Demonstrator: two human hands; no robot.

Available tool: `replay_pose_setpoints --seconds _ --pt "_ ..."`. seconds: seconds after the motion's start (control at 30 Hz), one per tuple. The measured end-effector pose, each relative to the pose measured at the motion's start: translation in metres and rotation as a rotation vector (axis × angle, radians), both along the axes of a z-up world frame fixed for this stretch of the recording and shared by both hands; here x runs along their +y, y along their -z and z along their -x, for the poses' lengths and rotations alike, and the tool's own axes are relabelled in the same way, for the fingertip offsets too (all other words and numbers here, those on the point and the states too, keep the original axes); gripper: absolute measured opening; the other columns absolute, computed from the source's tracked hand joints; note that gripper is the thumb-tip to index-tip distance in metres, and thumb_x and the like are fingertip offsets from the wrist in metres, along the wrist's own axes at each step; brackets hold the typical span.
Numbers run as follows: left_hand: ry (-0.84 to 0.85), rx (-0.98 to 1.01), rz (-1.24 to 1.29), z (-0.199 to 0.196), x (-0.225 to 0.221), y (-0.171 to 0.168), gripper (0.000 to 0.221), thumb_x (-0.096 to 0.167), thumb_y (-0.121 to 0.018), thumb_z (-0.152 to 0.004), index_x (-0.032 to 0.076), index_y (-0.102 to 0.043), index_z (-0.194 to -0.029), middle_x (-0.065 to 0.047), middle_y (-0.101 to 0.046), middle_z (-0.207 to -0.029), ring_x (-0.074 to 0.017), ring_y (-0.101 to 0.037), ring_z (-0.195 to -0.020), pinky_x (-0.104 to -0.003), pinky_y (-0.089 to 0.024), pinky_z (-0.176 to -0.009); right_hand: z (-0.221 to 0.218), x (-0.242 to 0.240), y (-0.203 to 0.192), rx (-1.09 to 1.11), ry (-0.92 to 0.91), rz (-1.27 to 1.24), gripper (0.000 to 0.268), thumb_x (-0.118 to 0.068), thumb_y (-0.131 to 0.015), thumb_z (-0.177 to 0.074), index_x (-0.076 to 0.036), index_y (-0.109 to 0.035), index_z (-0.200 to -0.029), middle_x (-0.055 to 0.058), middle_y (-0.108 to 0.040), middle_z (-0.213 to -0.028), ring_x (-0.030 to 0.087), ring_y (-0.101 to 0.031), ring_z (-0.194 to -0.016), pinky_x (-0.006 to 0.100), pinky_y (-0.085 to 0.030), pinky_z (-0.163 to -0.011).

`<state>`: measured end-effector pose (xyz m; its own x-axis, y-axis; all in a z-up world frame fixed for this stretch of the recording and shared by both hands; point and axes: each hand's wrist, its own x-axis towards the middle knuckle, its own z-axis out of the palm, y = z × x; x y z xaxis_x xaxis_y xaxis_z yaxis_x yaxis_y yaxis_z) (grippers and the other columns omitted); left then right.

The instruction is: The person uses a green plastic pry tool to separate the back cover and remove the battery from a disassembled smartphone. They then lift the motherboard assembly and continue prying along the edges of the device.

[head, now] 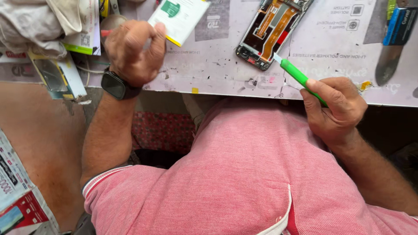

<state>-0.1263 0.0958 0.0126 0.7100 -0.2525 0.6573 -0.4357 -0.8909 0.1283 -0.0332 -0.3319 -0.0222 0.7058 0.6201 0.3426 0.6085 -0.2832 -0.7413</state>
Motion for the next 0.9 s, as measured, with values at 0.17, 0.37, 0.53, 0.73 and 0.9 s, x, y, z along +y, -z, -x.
replay_pose_setpoints --seconds 0.17,0.37,0.53,0.73,0.9 --pt "-0.061 -0.001 -0.070 0.000 0.007 0.012 0.016 -0.010 -0.078 -0.096 -0.006 -0.065 -0.105 -0.007 -0.060 -0.103 -0.0246 -0.065 -0.075 -0.038 -0.050 -0.062 -0.002 -0.001 0.004 -0.006 -0.006 0.008 0.030 -0.001 -0.083 -0.099 -0.003 -0.071 -0.127 0.013 -0.069 -0.100 0.022 -0.067 -0.084 0.031 -0.053 -0.070" --pt "-0.094 -0.006 -0.202 -0.034 0.009 0.025 0.015 -0.006 -0.069 -0.099 -0.002 -0.066 -0.113 -0.011 -0.060 -0.115 -0.0277 -0.066 -0.087 -0.040 -0.052 -0.070 -0.003 0.007 -0.002 0.018 0.007 -0.022 0.028 0.003 -0.085 -0.100 -0.002 -0.071 -0.123 0.013 -0.069 -0.099 0.022 -0.067 -0.082 0.031 -0.054 -0.068" --pt "-0.112 0.080 -0.108 -0.058 0.011 0.042 0.011 -0.005 -0.068 -0.104 -0.003 -0.067 -0.115 -0.008 -0.061 -0.116 -0.0291 -0.065 -0.089 -0.043 -0.051 -0.073 -0.004 0.011 -0.005 0.040 0.011 -0.035 0.028 0.004 -0.084 -0.097 -0.002 -0.070 -0.121 0.013 -0.068 -0.101 0.020 -0.066 -0.079 0.029 -0.053 -0.066" --pt "-0.120 0.160 -0.214 -0.058 0.014 0.051 0.007 -0.006 -0.063 -0.099 -0.002 -0.063 -0.105 -0.011 -0.061 -0.107 -0.0290 -0.062 -0.091 -0.043 -0.049 -0.076 -0.005 0.013 -0.009 0.049 0.009 -0.049 0.029 0.005 -0.084 -0.096 -0.002 -0.070 -0.120 0.013 -0.068 -0.100 0.020 -0.066 -0.079 0.029 -0.053 -0.065" --pt "-0.256 0.187 -0.558 -0.044 0.016 0.052 0.006 0.006 -0.063 -0.094 0.012 -0.063 -0.094 -0.006 -0.053 -0.092 -0.0244 -0.055 -0.081 -0.040 -0.042 -0.071 -0.007 0.007 -0.006 0.068 -0.011 -0.044 0.030 0.006 -0.084 -0.095 -0.002 -0.070 -0.120 0.013 -0.067 -0.099 0.021 -0.064 -0.078 0.031 -0.052 -0.065"
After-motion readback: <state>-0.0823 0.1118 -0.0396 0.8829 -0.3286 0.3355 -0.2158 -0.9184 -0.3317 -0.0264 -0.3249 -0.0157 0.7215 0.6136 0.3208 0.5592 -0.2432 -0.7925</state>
